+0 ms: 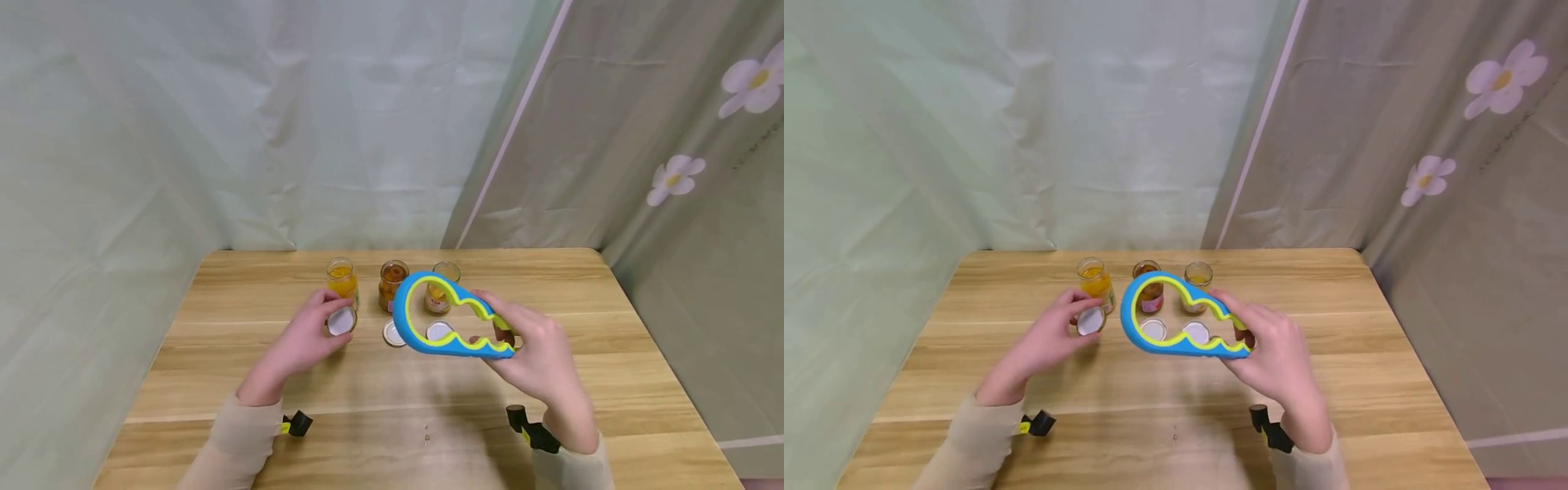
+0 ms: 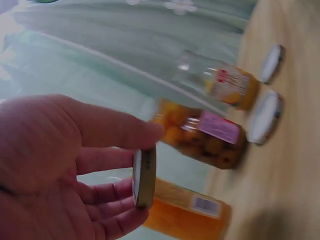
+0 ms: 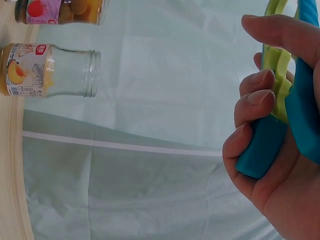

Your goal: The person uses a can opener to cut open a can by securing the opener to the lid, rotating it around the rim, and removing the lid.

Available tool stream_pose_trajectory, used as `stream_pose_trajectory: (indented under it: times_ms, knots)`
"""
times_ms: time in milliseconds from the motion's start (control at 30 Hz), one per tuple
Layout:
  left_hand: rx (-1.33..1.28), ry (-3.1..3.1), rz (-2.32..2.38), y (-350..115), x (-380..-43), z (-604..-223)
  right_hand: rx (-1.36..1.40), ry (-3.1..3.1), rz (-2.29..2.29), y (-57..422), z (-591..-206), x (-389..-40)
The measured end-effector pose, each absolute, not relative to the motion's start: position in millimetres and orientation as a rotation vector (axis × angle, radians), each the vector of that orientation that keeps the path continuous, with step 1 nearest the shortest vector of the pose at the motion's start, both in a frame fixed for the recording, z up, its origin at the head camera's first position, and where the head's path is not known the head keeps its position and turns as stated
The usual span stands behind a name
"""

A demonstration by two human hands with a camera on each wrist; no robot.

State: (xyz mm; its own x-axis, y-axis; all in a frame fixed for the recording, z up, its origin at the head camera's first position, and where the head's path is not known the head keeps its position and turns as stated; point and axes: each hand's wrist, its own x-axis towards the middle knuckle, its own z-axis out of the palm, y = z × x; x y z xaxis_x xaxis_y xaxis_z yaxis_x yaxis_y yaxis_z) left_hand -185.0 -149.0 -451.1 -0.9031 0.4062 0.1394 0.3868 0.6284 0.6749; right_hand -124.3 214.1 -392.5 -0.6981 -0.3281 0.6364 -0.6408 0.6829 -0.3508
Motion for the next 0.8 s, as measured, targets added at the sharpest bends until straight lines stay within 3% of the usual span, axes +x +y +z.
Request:
stream_pose_trajectory:
  times_ms: [333,800]
  knots:
    - [0.697,2.9,0.858,-130,-194,-490,0.746,-2.381,0.72,214,-393,-122]
    - [0.718,2.989,0.592,-128,-194,-498,0.734,-2.383,0.727,217,-393,-122]
